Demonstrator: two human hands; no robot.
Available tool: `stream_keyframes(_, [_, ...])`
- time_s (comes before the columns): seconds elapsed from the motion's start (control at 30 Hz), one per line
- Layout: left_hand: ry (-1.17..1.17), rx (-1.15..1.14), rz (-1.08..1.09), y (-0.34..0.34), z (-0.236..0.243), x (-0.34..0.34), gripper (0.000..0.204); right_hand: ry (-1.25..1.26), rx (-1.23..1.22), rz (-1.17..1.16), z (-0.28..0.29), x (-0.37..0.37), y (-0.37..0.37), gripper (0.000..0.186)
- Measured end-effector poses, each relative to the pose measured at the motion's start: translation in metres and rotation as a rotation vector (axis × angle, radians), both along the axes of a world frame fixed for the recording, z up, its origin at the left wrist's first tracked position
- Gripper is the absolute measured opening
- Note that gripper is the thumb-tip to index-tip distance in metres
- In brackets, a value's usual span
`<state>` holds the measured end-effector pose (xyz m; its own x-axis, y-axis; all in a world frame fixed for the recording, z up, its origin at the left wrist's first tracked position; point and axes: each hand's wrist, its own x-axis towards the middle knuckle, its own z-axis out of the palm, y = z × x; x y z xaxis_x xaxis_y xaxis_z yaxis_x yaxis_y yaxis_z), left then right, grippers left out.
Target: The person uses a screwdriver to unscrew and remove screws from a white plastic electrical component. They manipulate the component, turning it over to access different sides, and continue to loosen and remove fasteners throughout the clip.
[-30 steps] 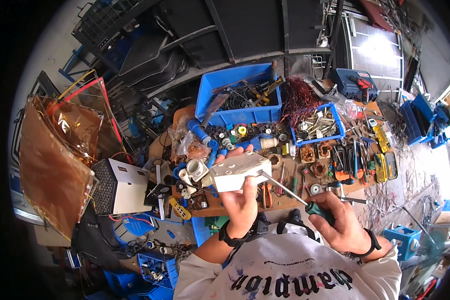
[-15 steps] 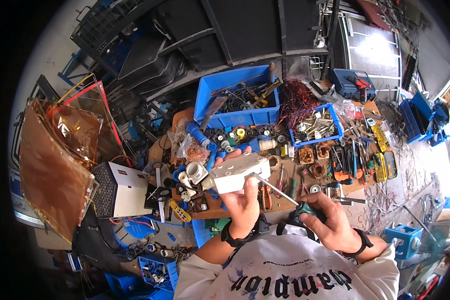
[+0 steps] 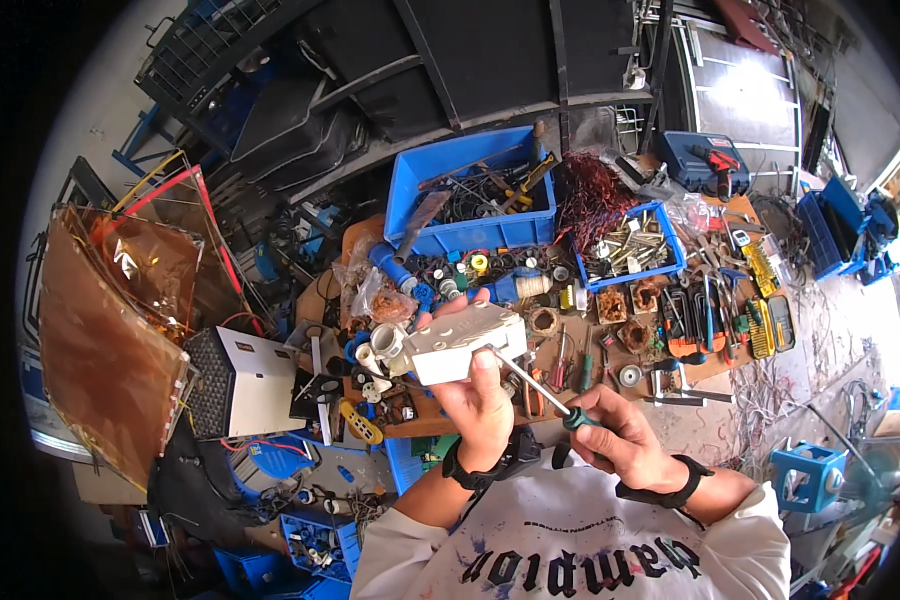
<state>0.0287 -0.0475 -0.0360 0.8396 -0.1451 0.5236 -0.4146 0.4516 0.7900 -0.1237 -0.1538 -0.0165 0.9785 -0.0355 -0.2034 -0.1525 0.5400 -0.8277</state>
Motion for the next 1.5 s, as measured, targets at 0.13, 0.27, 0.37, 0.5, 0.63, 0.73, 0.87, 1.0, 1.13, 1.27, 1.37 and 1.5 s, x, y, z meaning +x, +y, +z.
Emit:
stream_keyframes(0.13, [-0.054,0.017,-0.011,0.008,-0.002,0.007,0.065,-0.078,-0.484,-0.008,0.016,0.001,-0.010,0.022])
stream_keyframes(0.27, [-0.108,0.058,-0.020,0.011,0.002,0.011,0.069,-0.070,-0.886,0.001,0.050,-0.009,-0.030,0.027])
stream_keyframes(0.37, [-0.103,0.082,-0.039,0.012,0.006,0.011,0.073,-0.047,-1.033,0.031,0.079,-0.008,-0.037,0.027])
stream_keyframes(0.5, [-0.116,0.088,-0.050,0.014,0.003,0.011,0.077,0.021,-1.078,0.159,0.103,-0.004,-0.049,0.027])
stream_keyframes(0.63, [-0.139,0.081,-0.044,0.015,-0.001,0.012,0.079,0.030,-1.060,0.221,0.121,0.003,-0.057,0.024])
stream_keyframes(0.73, [-0.174,0.103,-0.061,0.017,-0.003,0.014,0.081,0.150,-1.084,0.355,0.140,0.012,-0.066,0.026])
stream_keyframes(0.87, [-0.213,0.134,-0.064,0.020,-0.008,0.018,0.083,0.198,-1.068,0.434,0.152,0.019,-0.071,0.028])
stream_keyframes(1.0, [-0.202,0.145,-0.078,0.022,-0.007,0.017,0.084,0.228,-1.013,0.464,0.155,0.021,-0.072,0.029])
stream_keyframes(1.13, [-0.197,0.149,-0.079,0.023,-0.006,0.016,0.083,0.229,-1.067,0.456,0.153,0.020,-0.068,0.029])
stream_keyframes(1.27, [-0.179,0.126,-0.090,0.024,-0.005,0.016,0.085,0.211,-1.054,0.398,0.147,0.019,-0.062,0.027])
stream_keyframes(1.37, [-0.151,0.118,-0.046,0.023,-0.002,0.016,0.085,0.129,-1.071,0.309,0.140,0.017,-0.048,0.025])
stream_keyframes(1.5, [-0.147,0.072,0.016,0.016,-0.008,0.016,0.082,-0.060,-1.119,0.087,0.097,0.009,-0.033,0.023])
